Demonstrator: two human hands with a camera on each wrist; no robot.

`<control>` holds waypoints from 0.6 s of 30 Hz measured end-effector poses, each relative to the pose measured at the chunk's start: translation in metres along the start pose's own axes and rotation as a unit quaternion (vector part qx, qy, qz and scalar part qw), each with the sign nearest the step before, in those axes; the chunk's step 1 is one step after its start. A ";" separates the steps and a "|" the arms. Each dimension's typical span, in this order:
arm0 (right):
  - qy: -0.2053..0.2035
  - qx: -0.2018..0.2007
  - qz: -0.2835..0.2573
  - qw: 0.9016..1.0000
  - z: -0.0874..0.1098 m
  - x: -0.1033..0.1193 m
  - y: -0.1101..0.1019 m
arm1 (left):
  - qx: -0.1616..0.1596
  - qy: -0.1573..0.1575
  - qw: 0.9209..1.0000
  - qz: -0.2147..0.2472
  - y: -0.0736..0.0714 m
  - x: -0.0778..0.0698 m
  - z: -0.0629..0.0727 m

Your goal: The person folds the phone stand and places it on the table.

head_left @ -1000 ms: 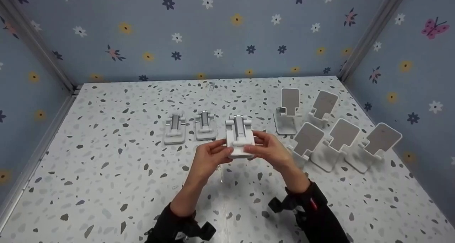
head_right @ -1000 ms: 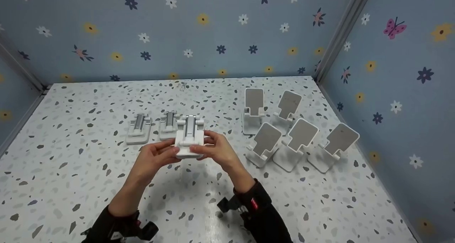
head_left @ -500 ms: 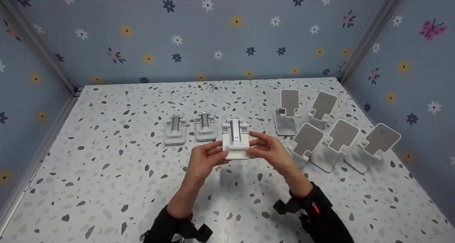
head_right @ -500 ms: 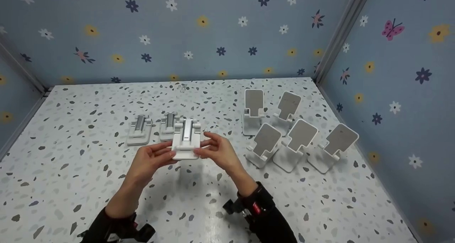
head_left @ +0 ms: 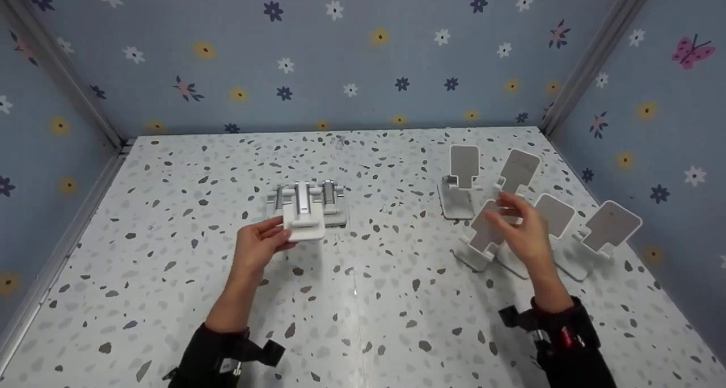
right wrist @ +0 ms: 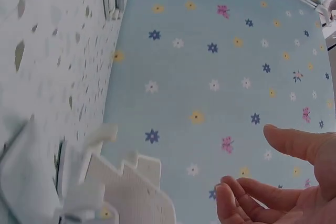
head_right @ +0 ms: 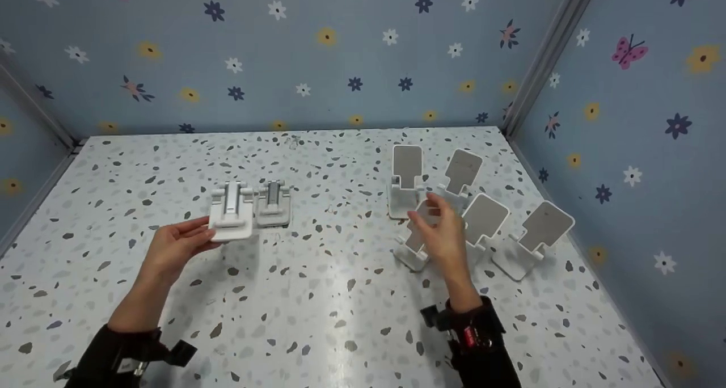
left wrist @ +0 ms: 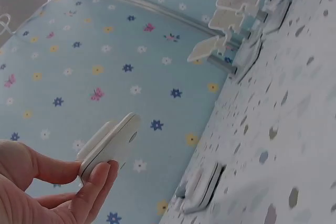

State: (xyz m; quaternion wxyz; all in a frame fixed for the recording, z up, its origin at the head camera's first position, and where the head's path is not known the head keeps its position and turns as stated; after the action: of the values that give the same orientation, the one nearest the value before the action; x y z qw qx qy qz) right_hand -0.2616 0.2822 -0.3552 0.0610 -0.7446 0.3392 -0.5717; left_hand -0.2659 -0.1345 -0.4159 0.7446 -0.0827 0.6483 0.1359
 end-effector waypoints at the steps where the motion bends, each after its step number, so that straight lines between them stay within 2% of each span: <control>1: 0.001 -0.011 0.019 1.000 -0.002 -0.004 -0.006 | -0.004 -0.001 1.000 -0.006 -0.007 0.003 -0.008; 5: 0.000 -0.022 0.080 0.997 -0.007 -0.016 -0.021 | -0.039 -0.005 0.999 -0.017 -0.038 0.037 -0.052; 8: 0.002 -0.003 0.106 0.994 -0.009 -0.024 -0.022 | -0.066 -0.012 0.997 -0.030 -0.056 0.054 -0.077; 13: 0.029 0.053 0.107 0.992 -0.009 -0.037 -0.016 | -0.109 -0.035 0.991 -0.077 -0.073 0.054 -0.091; 18: 0.043 0.067 0.109 0.991 -0.011 -0.046 -0.011 | -0.162 -0.077 0.973 -0.147 -0.092 0.073 -0.114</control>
State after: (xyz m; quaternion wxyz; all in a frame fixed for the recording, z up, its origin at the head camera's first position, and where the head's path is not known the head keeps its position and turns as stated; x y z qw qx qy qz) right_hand -0.2721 0.3204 -0.3832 0.1579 -0.6722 0.3817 -0.6145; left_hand -0.3359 -0.2491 -0.5093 0.7811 -0.2857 0.5388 0.1339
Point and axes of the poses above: each hand's wrist, its own z-axis away from the middle knuckle, its own y-axis out of the palm, x = y × z, the point moved 6 cm from there along -z, towards the middle knuckle, and after that the axes turned 11 degrees about -x, right-handed, at the moved point
